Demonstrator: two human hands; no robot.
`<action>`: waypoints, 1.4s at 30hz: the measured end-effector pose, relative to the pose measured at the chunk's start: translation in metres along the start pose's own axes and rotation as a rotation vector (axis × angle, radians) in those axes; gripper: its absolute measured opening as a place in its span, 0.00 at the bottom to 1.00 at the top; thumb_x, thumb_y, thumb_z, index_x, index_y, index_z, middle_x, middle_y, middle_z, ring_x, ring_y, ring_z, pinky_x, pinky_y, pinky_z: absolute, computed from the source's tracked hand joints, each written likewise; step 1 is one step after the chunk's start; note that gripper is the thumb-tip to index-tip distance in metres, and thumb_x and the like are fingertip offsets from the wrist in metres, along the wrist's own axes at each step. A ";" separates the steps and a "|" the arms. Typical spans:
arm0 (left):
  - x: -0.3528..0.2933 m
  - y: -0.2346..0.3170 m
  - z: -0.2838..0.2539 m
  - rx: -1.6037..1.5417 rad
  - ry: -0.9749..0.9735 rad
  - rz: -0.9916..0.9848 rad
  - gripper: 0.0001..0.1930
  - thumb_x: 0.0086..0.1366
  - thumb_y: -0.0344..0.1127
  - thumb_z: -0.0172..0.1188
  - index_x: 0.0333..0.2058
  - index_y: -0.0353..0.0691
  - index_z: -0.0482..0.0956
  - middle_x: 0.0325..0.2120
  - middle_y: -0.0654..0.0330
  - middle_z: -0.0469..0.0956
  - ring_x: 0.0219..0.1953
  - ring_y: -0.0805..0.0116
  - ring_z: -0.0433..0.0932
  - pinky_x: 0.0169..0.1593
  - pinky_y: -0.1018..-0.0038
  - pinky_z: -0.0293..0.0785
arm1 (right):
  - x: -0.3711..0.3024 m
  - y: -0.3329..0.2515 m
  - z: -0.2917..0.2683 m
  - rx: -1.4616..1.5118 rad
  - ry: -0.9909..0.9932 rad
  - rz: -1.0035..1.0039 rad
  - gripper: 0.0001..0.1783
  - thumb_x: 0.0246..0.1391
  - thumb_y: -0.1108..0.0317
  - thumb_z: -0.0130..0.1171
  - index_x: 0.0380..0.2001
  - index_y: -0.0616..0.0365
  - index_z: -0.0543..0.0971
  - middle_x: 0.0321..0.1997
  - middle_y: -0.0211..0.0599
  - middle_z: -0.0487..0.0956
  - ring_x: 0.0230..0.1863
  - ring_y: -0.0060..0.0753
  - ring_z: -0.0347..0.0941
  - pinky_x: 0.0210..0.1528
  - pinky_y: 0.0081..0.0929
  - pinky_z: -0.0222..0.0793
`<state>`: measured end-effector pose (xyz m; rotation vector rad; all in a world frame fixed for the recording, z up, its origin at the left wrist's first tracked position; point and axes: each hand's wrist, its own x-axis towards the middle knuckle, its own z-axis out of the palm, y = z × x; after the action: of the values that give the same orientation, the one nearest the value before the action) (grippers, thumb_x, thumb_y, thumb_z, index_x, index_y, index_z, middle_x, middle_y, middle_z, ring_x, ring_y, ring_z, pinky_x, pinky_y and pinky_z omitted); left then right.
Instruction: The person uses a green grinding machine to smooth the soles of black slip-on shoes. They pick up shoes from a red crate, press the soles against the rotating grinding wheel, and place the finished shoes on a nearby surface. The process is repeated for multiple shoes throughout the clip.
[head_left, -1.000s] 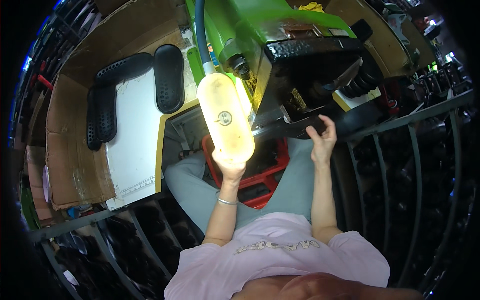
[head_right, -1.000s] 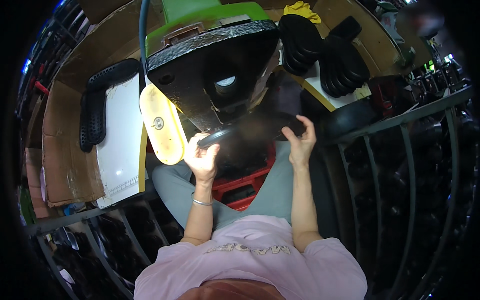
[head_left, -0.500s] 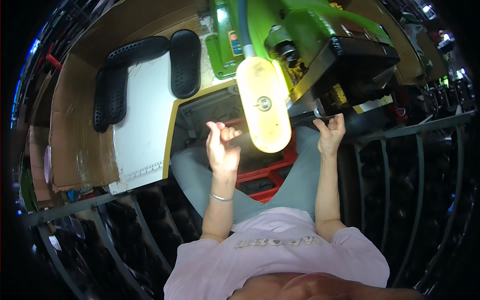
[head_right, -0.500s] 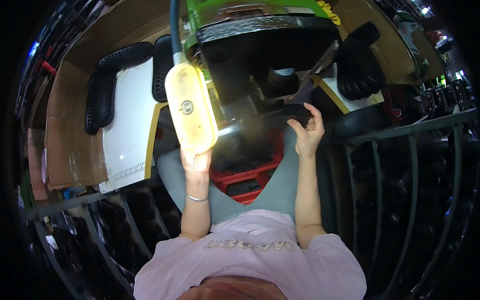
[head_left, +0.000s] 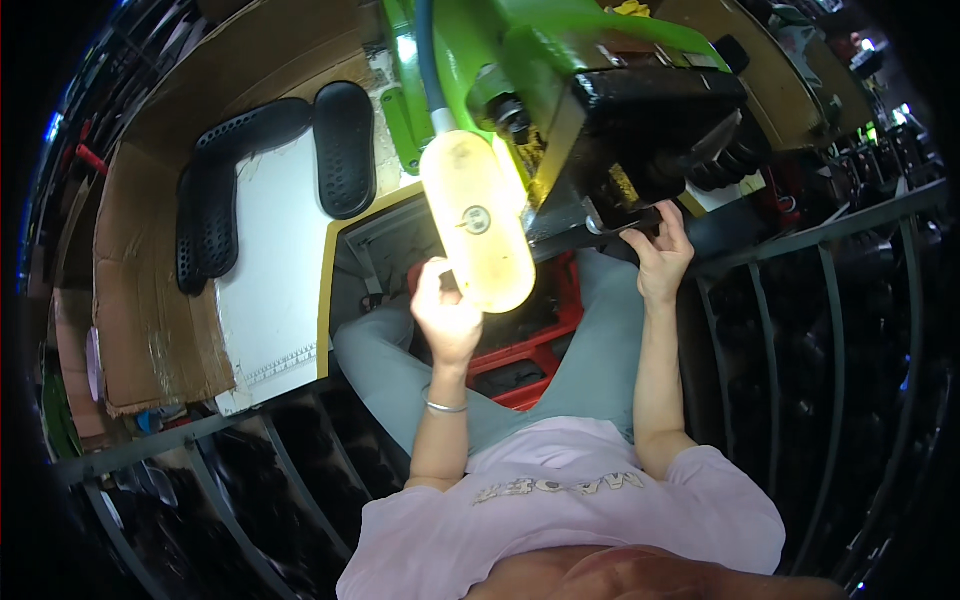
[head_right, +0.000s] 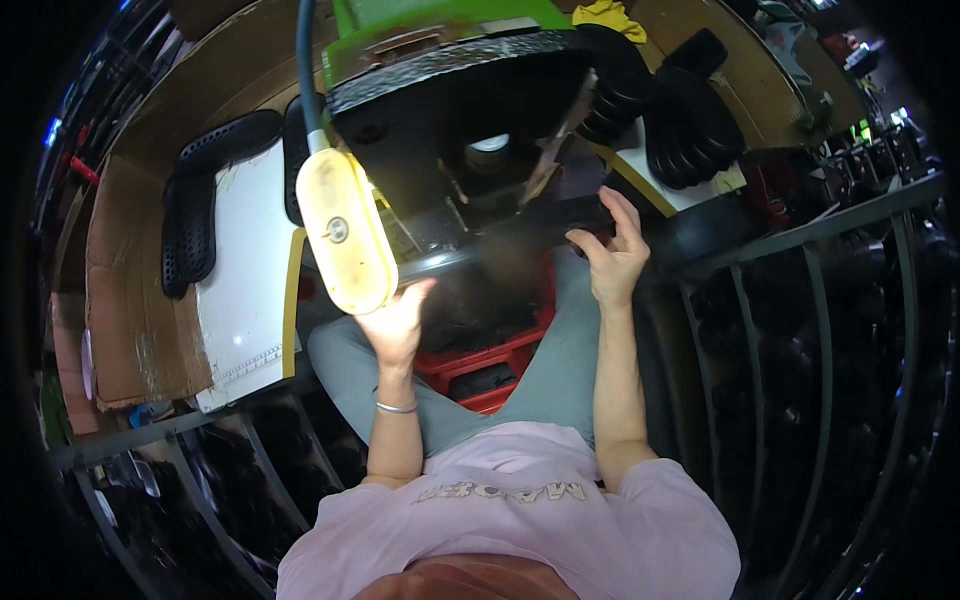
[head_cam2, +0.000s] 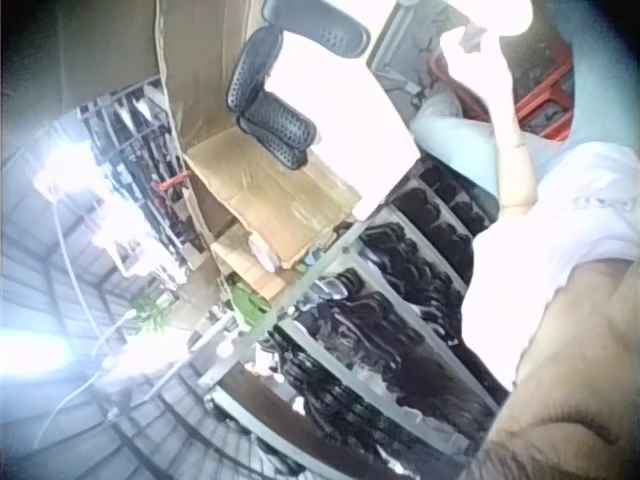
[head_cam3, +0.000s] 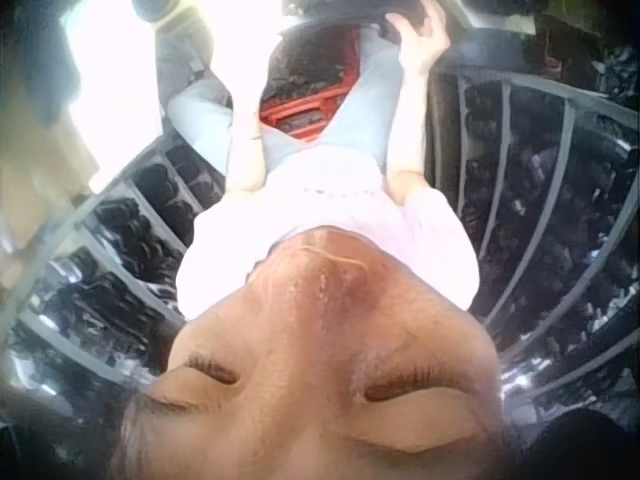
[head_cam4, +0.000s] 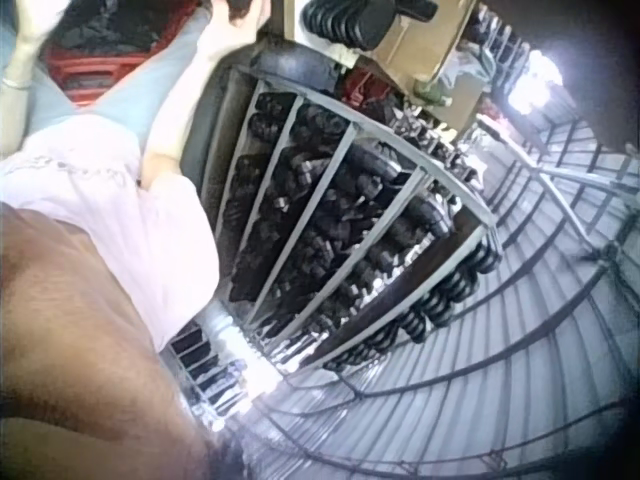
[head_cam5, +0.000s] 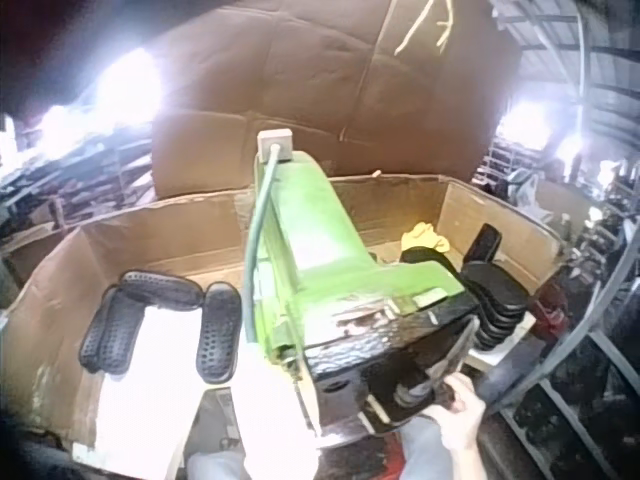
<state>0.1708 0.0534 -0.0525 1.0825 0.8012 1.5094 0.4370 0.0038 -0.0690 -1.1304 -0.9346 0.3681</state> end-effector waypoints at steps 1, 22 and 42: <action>0.000 -0.001 -0.009 0.011 0.005 0.025 0.12 0.55 0.15 0.60 0.38 0.29 0.71 0.35 0.59 0.73 0.38 0.71 0.78 0.41 0.76 0.78 | -0.001 -0.008 0.007 -0.002 -0.034 -0.022 0.32 0.39 0.90 0.66 0.52 0.70 0.74 0.61 0.42 0.67 0.55 0.33 0.71 0.54 0.28 0.75; 0.015 -0.030 -0.095 0.988 -0.309 0.145 0.15 0.48 0.23 0.65 0.37 0.38 0.77 0.30 0.54 0.81 0.38 0.54 0.81 0.62 0.52 0.64 | -0.024 -0.039 0.105 -0.267 -0.186 -0.480 0.30 0.24 0.74 0.79 0.36 0.67 0.78 0.33 0.44 0.79 0.33 0.41 0.78 0.36 0.31 0.75; -0.018 -0.045 0.031 -0.096 -0.080 0.054 0.26 0.51 0.24 0.73 0.45 0.36 0.68 0.40 0.60 0.73 0.42 0.69 0.76 0.49 0.73 0.75 | -0.009 0.059 -0.006 0.048 0.234 0.252 0.16 0.43 0.79 0.71 0.33 0.57 0.75 0.32 0.25 0.73 0.34 0.17 0.69 0.38 0.17 0.68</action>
<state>0.2168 0.0439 -0.0853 1.0937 0.6428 1.5238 0.4479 0.0186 -0.1266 -1.2210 -0.5767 0.4490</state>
